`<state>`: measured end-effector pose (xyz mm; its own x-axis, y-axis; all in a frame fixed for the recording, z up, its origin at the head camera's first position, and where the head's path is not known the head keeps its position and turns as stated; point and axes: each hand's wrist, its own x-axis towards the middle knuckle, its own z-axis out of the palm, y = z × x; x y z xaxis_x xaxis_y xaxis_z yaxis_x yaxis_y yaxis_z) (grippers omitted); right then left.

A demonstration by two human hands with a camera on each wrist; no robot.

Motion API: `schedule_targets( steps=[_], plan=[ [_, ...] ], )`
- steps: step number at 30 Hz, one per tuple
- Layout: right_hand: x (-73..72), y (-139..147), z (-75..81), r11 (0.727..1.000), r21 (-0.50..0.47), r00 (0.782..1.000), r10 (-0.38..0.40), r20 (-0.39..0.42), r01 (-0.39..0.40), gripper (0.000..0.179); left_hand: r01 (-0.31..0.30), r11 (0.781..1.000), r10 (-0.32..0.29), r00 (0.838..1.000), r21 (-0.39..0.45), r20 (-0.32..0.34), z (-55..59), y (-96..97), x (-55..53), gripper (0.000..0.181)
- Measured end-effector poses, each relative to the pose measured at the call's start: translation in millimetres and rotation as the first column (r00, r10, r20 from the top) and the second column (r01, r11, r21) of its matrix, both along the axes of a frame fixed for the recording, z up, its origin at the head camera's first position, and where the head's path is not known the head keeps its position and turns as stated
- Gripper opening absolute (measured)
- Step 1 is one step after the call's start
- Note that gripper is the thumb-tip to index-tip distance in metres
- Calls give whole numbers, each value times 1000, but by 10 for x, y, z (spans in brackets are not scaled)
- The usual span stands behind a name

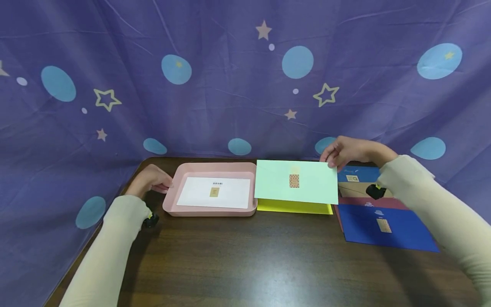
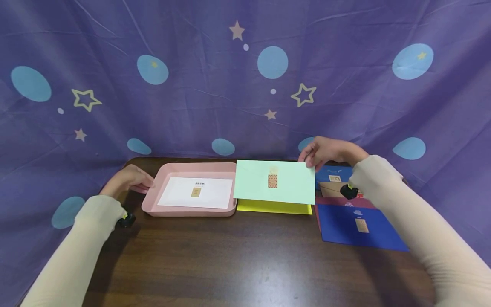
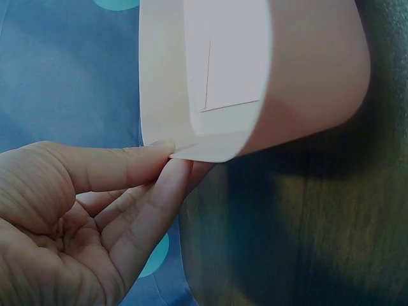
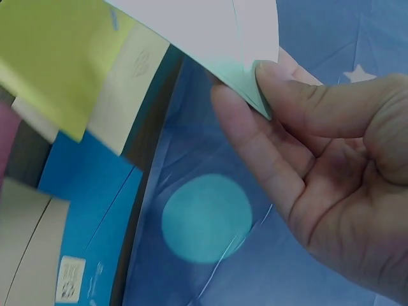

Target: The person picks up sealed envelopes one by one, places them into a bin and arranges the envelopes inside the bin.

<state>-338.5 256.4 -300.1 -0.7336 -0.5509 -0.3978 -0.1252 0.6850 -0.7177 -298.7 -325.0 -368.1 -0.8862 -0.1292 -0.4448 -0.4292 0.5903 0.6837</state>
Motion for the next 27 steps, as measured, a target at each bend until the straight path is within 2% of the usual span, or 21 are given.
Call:
schedule_targets(
  steps=[8, 21, 27],
  plan=[
    [-28, -277, 63, 1000, -29, 1000, -11, -22, 10, 25, -4, 1000, 4, 1000, 17, -5, -11, -9, -1, 28],
    [-44, -911, 159, 998, -2, 998, -67, -15, 67, 25, -10, 1000, 10, 1000, -21, -4, -15, -5, -7, 29],
    [-56, -1169, 157, 998, 20, 998, -67, -20, 67, 24, -19, 1000, 19, 1000, -21, -1, -10, 8, 3, 31]
  ],
)
